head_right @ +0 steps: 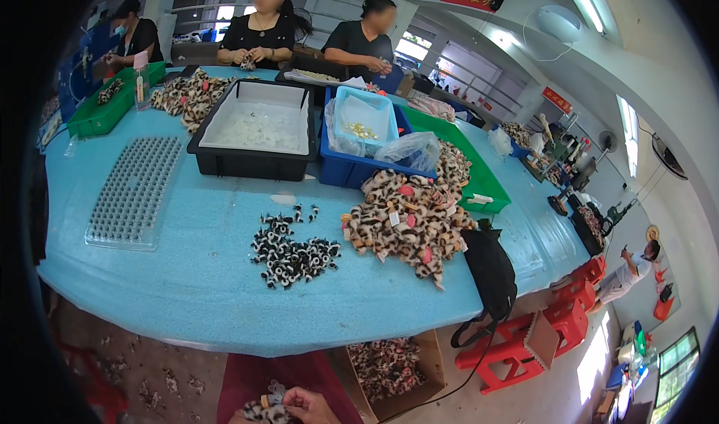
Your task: The recorder is manually assembling small plush toy components by attaching plastic eyes and other fasteners.
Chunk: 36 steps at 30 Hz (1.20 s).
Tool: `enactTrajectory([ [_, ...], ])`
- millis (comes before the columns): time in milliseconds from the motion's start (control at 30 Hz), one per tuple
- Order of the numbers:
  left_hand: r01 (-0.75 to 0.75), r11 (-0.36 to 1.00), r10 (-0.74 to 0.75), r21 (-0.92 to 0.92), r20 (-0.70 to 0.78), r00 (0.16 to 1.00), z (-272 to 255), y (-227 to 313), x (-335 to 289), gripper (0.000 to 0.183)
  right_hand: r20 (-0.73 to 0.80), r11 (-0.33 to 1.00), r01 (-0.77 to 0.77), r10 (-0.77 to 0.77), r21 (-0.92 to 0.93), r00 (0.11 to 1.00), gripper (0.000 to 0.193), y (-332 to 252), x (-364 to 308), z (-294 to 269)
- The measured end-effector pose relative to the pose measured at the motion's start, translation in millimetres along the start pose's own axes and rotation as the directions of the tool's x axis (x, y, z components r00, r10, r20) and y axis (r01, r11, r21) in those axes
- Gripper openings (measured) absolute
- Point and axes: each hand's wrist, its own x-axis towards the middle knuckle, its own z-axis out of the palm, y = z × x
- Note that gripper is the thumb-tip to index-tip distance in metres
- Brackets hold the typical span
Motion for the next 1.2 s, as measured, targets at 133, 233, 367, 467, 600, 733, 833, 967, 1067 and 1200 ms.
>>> enactTrajectory([
  [133,0.099,0.995,-0.101,0.021,0.105,0.989,-5.8,-9.3,-2.6,0.022,0.046,0.999,0.0,-0.002,0.042,0.999,0.003,11.4,0.1,1.8],
  [233,0.221,0.967,-0.227,0.125,0.04,0.973,-12.6,-10.8,3.6,0.027,0.033,0.999,0.024,-0.025,0.031,0.999,0.003,32.2,-1.0,4.4],
  [367,0.152,0.985,-0.148,-0.087,0.047,0.988,-13.1,-16.9,4.3,0.027,0.032,0.998,0.028,-0.027,-0.06,0.999,0.008,24.2,-4.6,0.4],
  [467,0.191,0.937,-0.175,-0.291,0.082,0.981,-16.7,-34.3,12.0,0.028,0.045,0.985,-0.104,0.099,0.14,0.994,0.019,6.5,-7.7,-6.5],
  [600,0.247,0.902,-0.209,-0.354,0.141,0.968,-24.0,-48.6,21.9,0.029,0.175,0.982,-0.118,0.092,0.145,0.98,0.028,-4.7,-11.2,-4.1],
  [733,0.32,0.869,-0.218,-0.377,0.29,0.932,-32.3,-58.9,23.7,0.031,0.208,0.998,-0.055,0.049,0.022,0.977,0.026,1.9,-14.9,0.0],
  [833,0.323,0.878,-0.214,-0.353,0.313,0.925,-31.0,-56.7,12.2,0.035,0.198,0.991,-0.123,0.112,0.045,0.974,0.022,7.7,-22.6,4.0],
  [967,0.271,0.958,-0.231,-0.089,0.319,0.919,-10.5,-24.0,-18.8,0.042,0.118,0.947,-0.219,0.195,0.234,0.974,0.016,25.4,-24.9,1.1],
  [1067,0.156,0.984,-0.177,0.088,0.356,0.918,-17.6,-23.2,-7.3,0.044,0.094,0.881,-0.274,0.258,0.385,0.962,0.009,16.3,-17.6,1.9],
  [1200,0.242,0.833,-0.083,-0.498,0.321,0.944,-9.8,-27.8,5.0,0.039,0.037,0.748,-0.213,0.245,0.629,0.969,0.008,37.1,-5.2,4.3],
])
